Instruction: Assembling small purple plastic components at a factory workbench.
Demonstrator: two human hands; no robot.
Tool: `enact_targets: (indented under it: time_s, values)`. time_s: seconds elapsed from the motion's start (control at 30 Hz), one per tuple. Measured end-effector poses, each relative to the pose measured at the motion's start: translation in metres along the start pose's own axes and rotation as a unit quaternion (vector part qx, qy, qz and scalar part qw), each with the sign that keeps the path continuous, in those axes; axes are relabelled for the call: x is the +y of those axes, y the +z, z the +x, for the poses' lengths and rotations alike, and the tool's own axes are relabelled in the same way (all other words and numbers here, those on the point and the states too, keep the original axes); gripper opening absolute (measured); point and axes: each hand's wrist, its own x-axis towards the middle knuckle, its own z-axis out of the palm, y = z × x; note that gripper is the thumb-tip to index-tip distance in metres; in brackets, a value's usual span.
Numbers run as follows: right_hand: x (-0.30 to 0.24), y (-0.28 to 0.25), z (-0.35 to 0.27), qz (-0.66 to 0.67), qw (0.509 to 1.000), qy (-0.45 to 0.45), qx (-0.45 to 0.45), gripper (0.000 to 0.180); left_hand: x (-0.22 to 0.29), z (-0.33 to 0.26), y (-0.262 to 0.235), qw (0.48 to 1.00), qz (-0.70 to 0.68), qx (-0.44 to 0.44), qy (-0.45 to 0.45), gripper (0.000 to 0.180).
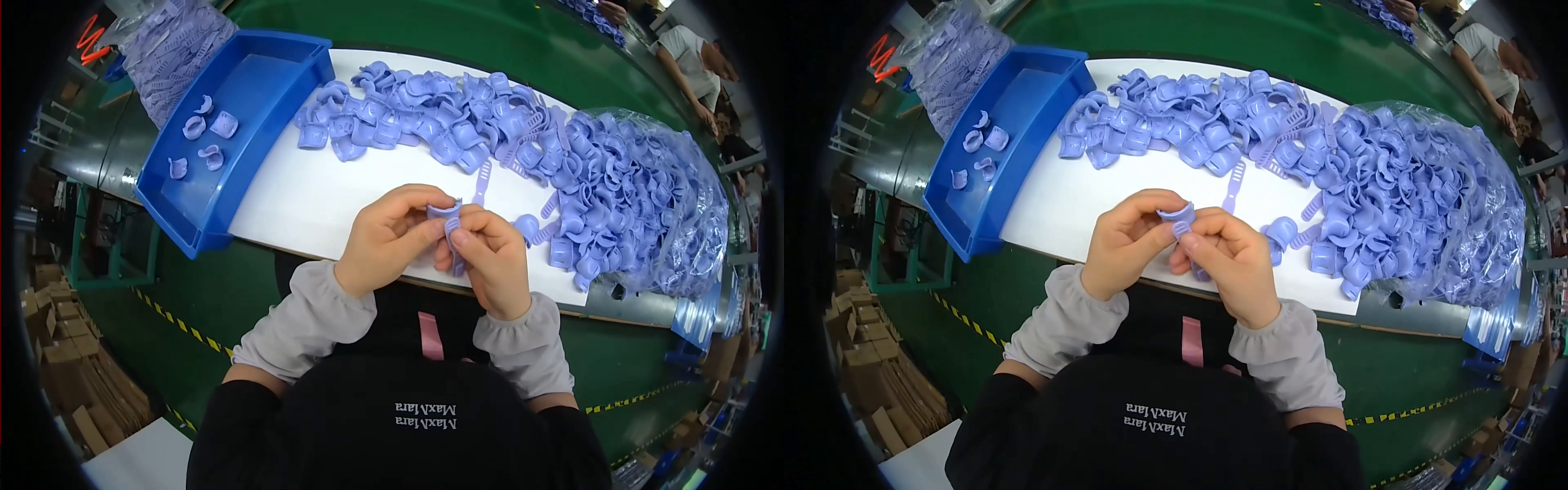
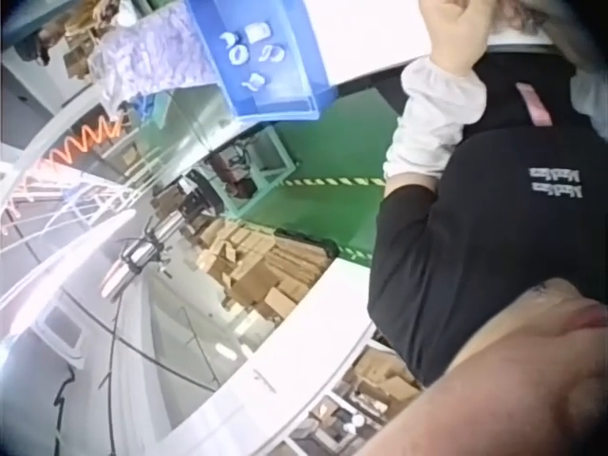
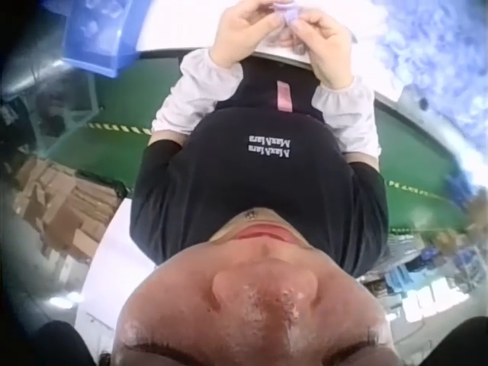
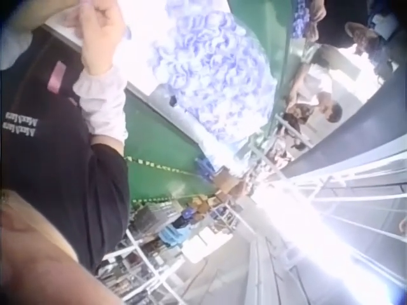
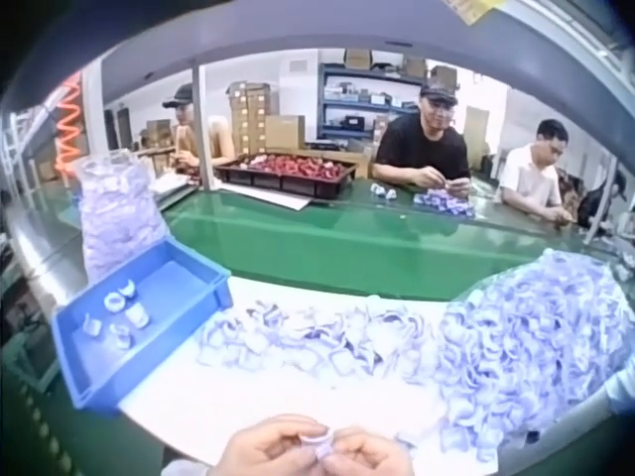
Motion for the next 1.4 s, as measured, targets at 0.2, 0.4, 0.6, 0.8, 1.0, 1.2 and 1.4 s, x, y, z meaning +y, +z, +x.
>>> enact_targets:
  time_s: [0.2, 0.4, 0.6, 0.8, 1.0, 1.2, 1.4]
  values:
    - [0.008, 0.015, 0.007, -0.077, 0.993, -0.084, 0.041, 0.008, 0.005, 0.003, 0.002, 0.991, -0.046, 0.069, -0.106, 0.025]
    - [0.002, 0.012, 0.005, -0.039, 0.997, 0.013, 0.071, 0.012, 0.016, 0.006, 0.001, 0.989, 0.004, 0.072, -0.128, 0.029]
    - [0.000, 0.014, 0.007, -0.036, 0.995, 0.014, 0.092, 0.013, 0.013, 0.006, 0.004, 0.991, -0.028, 0.061, -0.117, 0.031]
    - [0.001, 0.013, 0.006, -0.025, 0.995, 0.012, 0.094, 0.013, 0.013, 0.004, 0.006, 0.992, -0.013, 0.058, -0.112, 0.031]
    - [0.002, 0.012, 0.005, -0.022, 0.995, 0.012, 0.094, 0.013, 0.008, 0.002, 0.006, 0.994, 0.018, 0.043, -0.096, 0.026]
    - [0.003, 0.010, 0.003, -0.015, 0.997, -0.005, 0.079, 0.013, 0.005, 0.002, 0.006, 0.996, 0.022, 0.042, -0.081, 0.025]
    - [0.002, 0.011, 0.004, -0.011, 0.996, 0.001, 0.090, 0.013, 0.005, 0.001, 0.004, 0.996, 0.008, 0.024, -0.087, 0.026]
